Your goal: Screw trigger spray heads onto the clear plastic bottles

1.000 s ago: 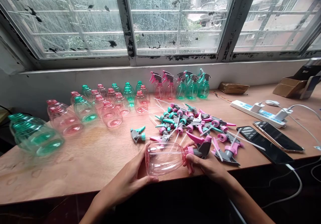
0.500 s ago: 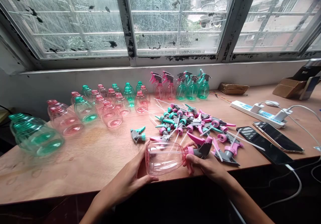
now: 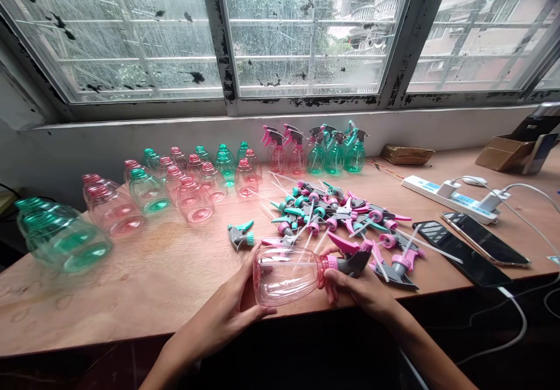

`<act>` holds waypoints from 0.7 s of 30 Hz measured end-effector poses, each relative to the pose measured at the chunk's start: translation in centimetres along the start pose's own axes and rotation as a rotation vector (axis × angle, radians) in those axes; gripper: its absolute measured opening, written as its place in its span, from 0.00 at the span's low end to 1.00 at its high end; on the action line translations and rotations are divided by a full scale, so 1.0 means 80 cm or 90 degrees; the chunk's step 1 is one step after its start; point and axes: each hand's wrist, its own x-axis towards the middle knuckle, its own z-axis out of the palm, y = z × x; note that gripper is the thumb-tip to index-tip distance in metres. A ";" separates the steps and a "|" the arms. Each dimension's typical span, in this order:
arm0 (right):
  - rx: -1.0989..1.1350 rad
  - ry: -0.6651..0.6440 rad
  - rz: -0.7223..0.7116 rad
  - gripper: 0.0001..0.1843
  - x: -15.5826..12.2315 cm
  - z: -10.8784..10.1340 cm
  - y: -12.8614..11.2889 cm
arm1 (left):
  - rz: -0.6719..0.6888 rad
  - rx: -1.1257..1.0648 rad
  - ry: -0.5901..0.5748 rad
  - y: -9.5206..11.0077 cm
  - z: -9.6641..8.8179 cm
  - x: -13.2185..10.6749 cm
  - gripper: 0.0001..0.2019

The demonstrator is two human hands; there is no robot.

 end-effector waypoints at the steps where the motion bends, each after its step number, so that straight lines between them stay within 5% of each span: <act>1: -0.004 0.001 -0.001 0.25 0.000 0.000 0.000 | -0.001 0.002 0.001 0.000 0.000 0.000 0.47; 21: -0.017 0.040 -0.004 0.22 -0.004 -0.001 0.004 | 0.008 0.006 0.006 -0.002 0.000 0.001 0.48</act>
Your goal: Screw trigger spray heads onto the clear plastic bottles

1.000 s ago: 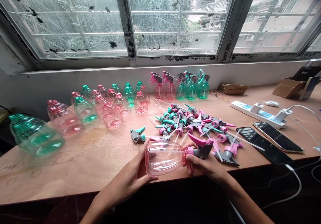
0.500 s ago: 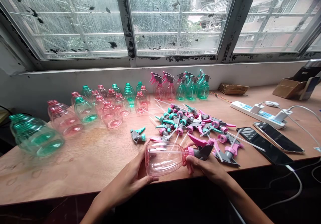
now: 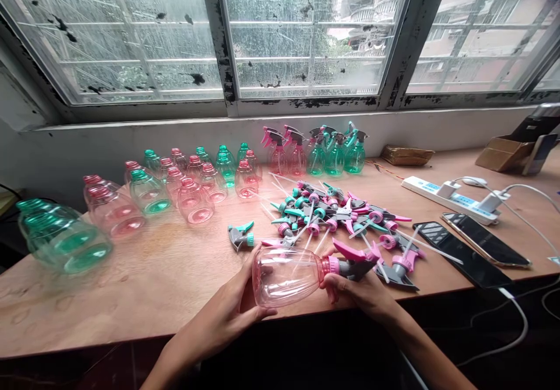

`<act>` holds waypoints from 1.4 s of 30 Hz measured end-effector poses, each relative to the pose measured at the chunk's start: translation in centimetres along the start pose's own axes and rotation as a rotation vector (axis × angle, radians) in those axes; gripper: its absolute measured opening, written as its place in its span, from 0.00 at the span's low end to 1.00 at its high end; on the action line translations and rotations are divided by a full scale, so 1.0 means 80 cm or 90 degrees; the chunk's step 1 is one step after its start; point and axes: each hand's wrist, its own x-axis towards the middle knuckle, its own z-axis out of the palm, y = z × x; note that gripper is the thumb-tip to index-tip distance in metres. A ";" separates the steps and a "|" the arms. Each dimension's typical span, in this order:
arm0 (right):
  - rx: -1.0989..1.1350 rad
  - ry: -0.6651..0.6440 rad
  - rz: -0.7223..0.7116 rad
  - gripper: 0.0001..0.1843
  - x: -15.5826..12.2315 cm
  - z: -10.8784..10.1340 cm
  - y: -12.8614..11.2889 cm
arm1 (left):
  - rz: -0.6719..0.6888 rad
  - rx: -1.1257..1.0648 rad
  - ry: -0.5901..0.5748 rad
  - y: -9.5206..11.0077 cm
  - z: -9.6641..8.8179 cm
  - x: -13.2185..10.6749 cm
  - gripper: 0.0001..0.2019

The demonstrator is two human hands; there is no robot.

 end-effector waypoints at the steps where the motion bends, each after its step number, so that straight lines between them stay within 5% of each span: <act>1: 0.002 0.002 0.004 0.22 0.000 0.001 -0.001 | 0.002 0.000 0.000 0.000 0.000 0.000 0.48; 42: 0.013 -0.020 -0.022 0.18 0.001 0.003 -0.007 | 0.001 0.002 0.023 0.001 0.001 -0.003 0.46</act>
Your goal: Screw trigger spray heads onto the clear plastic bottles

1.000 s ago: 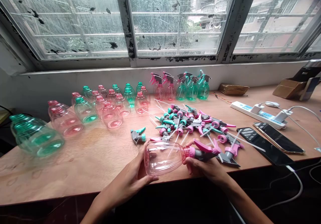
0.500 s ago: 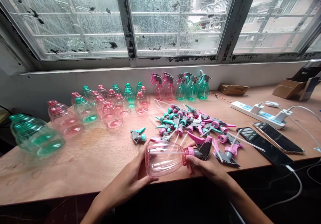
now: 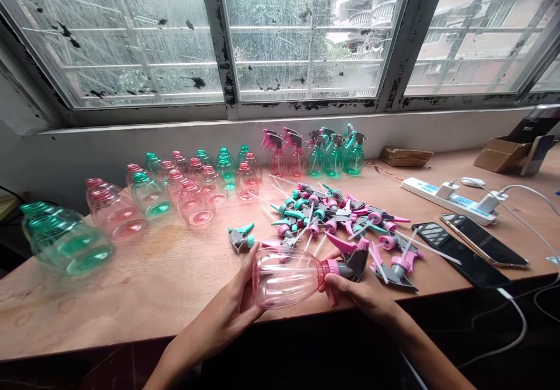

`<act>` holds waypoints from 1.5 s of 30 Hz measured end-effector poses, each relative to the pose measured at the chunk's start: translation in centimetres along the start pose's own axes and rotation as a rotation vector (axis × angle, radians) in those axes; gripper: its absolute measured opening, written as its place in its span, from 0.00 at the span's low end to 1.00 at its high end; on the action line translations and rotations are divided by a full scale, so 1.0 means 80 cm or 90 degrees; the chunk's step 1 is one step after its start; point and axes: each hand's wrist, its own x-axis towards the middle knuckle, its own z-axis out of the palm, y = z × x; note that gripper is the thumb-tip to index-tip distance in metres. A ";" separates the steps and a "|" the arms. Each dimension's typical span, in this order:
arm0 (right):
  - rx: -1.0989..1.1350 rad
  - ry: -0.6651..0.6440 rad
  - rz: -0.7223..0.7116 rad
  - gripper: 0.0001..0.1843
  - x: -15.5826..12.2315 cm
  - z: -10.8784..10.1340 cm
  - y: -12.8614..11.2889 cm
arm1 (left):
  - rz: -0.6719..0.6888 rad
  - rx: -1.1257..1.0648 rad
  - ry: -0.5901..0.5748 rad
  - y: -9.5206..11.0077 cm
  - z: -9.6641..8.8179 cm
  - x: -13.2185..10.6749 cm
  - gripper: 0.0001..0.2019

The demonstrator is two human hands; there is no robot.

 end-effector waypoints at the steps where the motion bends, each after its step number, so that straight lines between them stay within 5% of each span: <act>1: 0.010 0.001 0.002 0.18 0.001 0.001 -0.001 | -0.001 0.001 0.001 -0.001 0.001 0.000 0.45; 14: 0.064 0.021 -0.006 0.18 0.002 0.004 -0.002 | 0.025 -0.078 -0.036 0.020 -0.008 0.009 0.46; 24: 0.061 0.020 -0.008 0.18 0.000 0.003 0.001 | -0.001 -0.007 0.005 -0.002 0.004 0.000 0.45; 35: 0.071 0.023 -0.012 0.18 0.002 0.002 0.003 | -0.022 -0.105 -0.022 0.015 -0.005 0.004 0.49; 45: 0.064 0.017 -0.009 0.18 0.000 0.002 0.003 | -0.023 -0.013 -0.003 0.007 -0.001 0.002 0.47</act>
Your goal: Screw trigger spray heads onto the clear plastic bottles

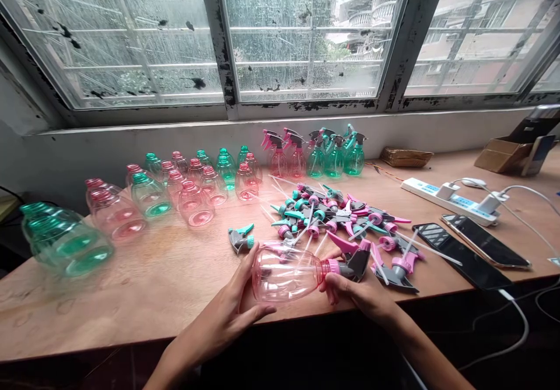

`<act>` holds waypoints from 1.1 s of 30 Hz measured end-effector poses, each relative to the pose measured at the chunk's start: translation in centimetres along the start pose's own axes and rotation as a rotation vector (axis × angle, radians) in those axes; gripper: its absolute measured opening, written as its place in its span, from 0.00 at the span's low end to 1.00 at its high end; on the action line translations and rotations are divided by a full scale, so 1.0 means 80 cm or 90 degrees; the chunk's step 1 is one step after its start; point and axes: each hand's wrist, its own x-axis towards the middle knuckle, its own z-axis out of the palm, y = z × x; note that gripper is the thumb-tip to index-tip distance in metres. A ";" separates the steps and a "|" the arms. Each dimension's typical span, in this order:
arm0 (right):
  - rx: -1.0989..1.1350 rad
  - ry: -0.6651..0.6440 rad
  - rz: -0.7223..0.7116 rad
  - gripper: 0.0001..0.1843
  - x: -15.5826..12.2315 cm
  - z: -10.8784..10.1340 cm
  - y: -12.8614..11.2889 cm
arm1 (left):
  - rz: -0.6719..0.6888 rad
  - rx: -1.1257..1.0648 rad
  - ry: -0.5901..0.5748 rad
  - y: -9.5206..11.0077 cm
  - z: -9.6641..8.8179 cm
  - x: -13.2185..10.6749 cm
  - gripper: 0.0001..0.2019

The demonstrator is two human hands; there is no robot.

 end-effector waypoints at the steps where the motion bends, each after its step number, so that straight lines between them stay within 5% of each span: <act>1: 0.000 -0.001 -0.001 0.18 0.000 0.000 0.000 | -0.002 -0.002 -0.002 -0.002 0.001 0.000 0.47; 33: -0.030 -0.007 0.019 0.19 0.000 0.002 -0.003 | 0.005 0.022 -0.016 0.003 -0.002 0.003 0.49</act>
